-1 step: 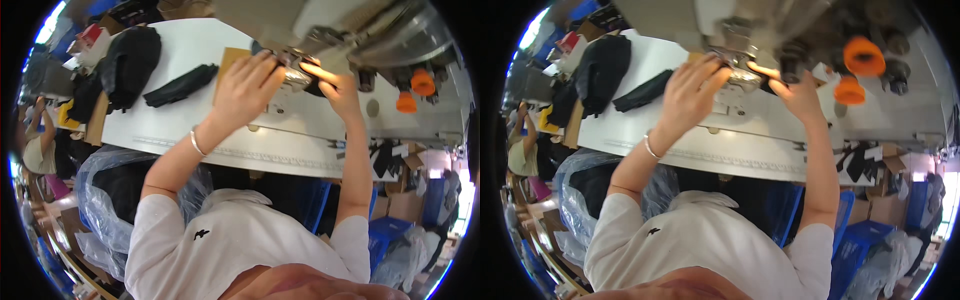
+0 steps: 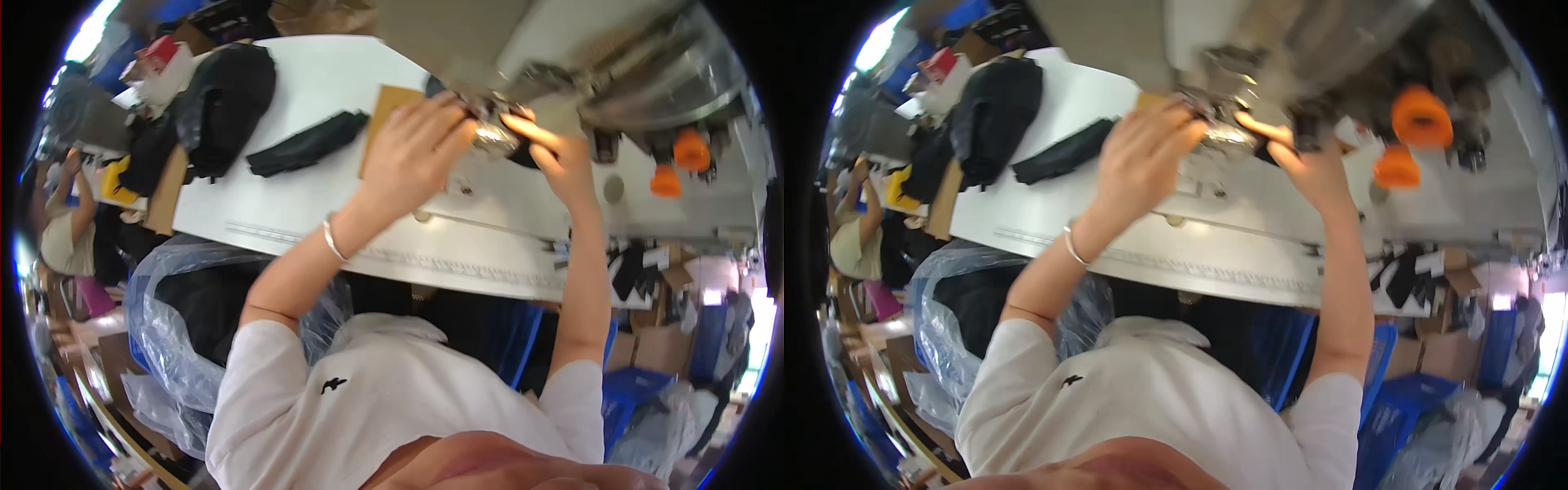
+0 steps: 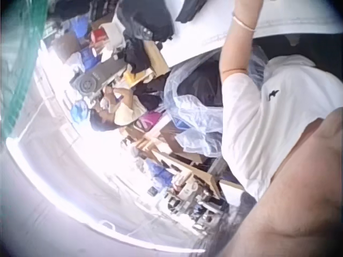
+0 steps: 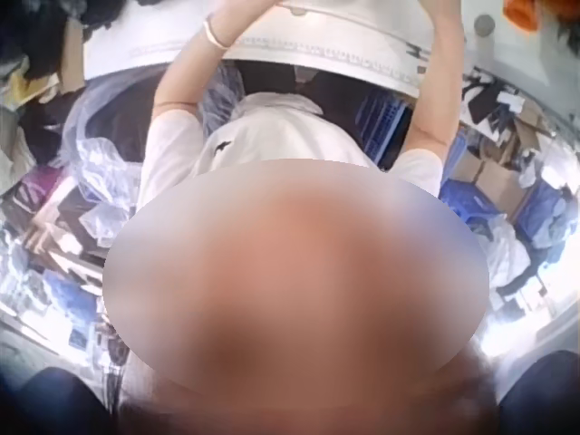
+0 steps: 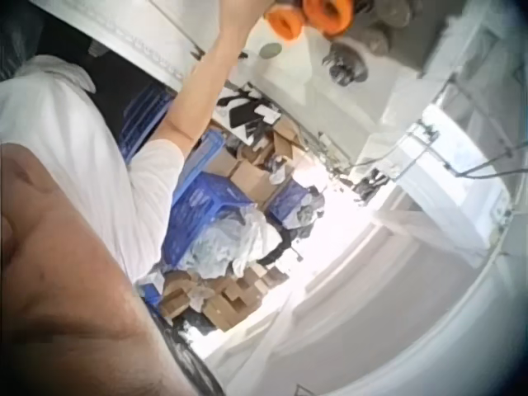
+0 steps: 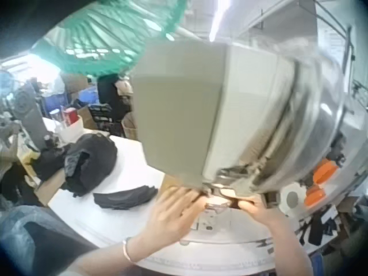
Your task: The person operates a sewing machine to stitch black fabric pieces, likely gloves, in a factory setting. They guide the material under the needle, adjust the fabric, and cut threads after each piece is sewn.
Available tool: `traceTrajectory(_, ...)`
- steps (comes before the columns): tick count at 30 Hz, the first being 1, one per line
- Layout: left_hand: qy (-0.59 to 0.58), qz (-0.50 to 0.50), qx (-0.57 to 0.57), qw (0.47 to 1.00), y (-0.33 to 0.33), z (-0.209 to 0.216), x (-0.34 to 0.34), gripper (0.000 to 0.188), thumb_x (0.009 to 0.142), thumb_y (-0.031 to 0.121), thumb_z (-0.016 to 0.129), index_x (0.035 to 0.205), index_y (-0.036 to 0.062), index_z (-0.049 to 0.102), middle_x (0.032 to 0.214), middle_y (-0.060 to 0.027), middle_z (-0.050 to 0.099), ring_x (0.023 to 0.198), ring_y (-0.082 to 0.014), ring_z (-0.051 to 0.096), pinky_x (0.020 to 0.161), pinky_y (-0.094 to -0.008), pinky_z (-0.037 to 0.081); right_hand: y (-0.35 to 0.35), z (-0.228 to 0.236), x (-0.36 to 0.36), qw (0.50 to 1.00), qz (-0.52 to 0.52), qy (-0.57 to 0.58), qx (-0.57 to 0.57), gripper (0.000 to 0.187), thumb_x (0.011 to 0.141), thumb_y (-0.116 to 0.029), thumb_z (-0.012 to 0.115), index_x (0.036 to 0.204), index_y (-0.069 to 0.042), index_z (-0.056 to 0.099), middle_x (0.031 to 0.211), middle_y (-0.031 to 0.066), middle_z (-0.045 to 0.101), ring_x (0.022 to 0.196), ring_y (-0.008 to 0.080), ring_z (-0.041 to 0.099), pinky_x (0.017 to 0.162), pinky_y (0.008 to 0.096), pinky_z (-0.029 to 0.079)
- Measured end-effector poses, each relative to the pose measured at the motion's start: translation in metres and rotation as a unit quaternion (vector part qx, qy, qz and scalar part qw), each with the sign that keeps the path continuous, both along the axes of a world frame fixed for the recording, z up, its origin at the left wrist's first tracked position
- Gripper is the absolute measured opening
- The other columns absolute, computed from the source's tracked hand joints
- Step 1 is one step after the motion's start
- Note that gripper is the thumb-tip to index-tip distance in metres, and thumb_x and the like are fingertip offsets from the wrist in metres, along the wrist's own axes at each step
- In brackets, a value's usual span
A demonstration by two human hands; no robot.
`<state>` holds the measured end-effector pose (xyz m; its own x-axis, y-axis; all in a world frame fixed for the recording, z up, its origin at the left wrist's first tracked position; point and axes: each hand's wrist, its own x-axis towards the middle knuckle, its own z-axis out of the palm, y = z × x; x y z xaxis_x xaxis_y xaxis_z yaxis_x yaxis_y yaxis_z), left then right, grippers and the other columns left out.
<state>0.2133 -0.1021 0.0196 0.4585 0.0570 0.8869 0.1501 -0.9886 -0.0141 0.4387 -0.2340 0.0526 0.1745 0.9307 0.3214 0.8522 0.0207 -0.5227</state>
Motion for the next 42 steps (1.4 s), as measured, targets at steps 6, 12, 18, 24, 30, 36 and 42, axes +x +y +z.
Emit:
traceTrajectory(6,-0.128,-0.05,-0.48,0.867,-0.027,-0.039,-0.016,0.026,0.101,0.017,0.064,0.115,-0.0043,0.067,0.115,-0.0153,0.07,0.104,-0.0307,0.065,0.093,-0.0367,0.049,-0.002,-0.014,0.011,0.998,0.027,0.0,0.062,0.051,0.083,0.001,0.054,0.126,-0.014,0.077,0.091,0.005,0.062,0.075,0.0146,0.051,0.072,0.0279,0.043)
traceTrajectory(12,-0.196,-0.276,-0.772,0.538,-0.007,-0.026,0.017,0.03,0.106,0.025,0.062,0.125,0.0019,0.067,0.118,-0.0037,0.07,0.106,-0.0155,0.063,0.101,-0.0287,0.044,-0.002,-0.026,0.024,0.998,-0.013,0.002,0.053,0.046,0.088,0.003,0.055,0.128,-0.009,0.074,0.097,0.0072,0.067,0.073,0.0119,0.05,0.071,0.0254,0.042)
traceTrajectory(18,-0.449,-0.453,-0.665,0.389,0.011,0.019,0.012,0.034,0.103,0.021,0.068,0.133,0.0061,0.061,0.131,-0.0068,0.067,0.118,-0.019,0.064,0.106,-0.0359,0.047,-0.001,-0.047,-0.015,0.961,-0.159,-0.049,0.22,0.027,0.102,-0.005,0.06,0.126,0.0,0.072,0.112,0.011,0.074,0.101,0.0205,0.068,0.096,0.0317,0.05)
traceTrajectory(24,-0.436,-0.402,-0.649,0.476,-0.022,0.006,-0.07,0.035,0.098,0.008,0.072,0.13,0.0028,0.062,0.13,-0.0068,0.067,0.121,-0.0179,0.063,0.107,-0.0343,0.048,-0.037,-0.053,-0.153,0.968,0.037,0.029,0.246,0.018,0.087,0.0,0.072,0.105,-0.003,0.076,0.095,0.0097,0.074,0.084,0.0242,0.068,0.077,0.0341,0.052)
traceTrajectory(30,-0.446,-0.417,-0.617,0.497,-0.046,-0.016,-0.101,0.037,0.1,0.001,0.066,0.136,0.0021,0.059,0.136,-0.0082,0.065,0.125,-0.021,0.062,0.112,-0.0402,0.047,0.047,0.023,-0.197,0.954,0.066,0.158,0.244,0.022,0.096,-0.016,0.07,0.113,-0.004,0.076,0.103,0.0114,0.075,0.085,0.0206,0.068,0.082,0.0317,0.052)
traceTrajectory(36,-0.453,-0.392,-0.622,0.504,-0.053,-0.017,-0.121,0.037,0.097,0.003,0.07,0.133,-0.0001,0.062,0.134,-0.0092,0.066,0.123,-0.0208,0.063,0.11,-0.038,0.049,0.062,0.048,-0.22,0.958,0.088,0.258,0.088,0.026,0.096,-0.027,0.074,0.101,-0.002,0.076,0.081,0.0015,0.071,0.072,0.0069,0.059,0.067,0.025,0.048)
traceTrajectory(42,-0.44,-0.356,-0.622,0.541,-0.057,-0.02,-0.132,0.031,0.096,0.003,0.073,0.126,-0.0013,0.066,0.127,-0.0093,0.07,0.117,-0.0203,0.066,0.106,-0.0363,0.051,0.064,0.034,-0.226,0.951,0.082,0.271,0.122,0.029,0.095,-0.029,0.074,0.095,0.0,0.075,0.071,-0.0007,0.065,0.065,0.0054,0.054,0.059,0.0241,0.043)
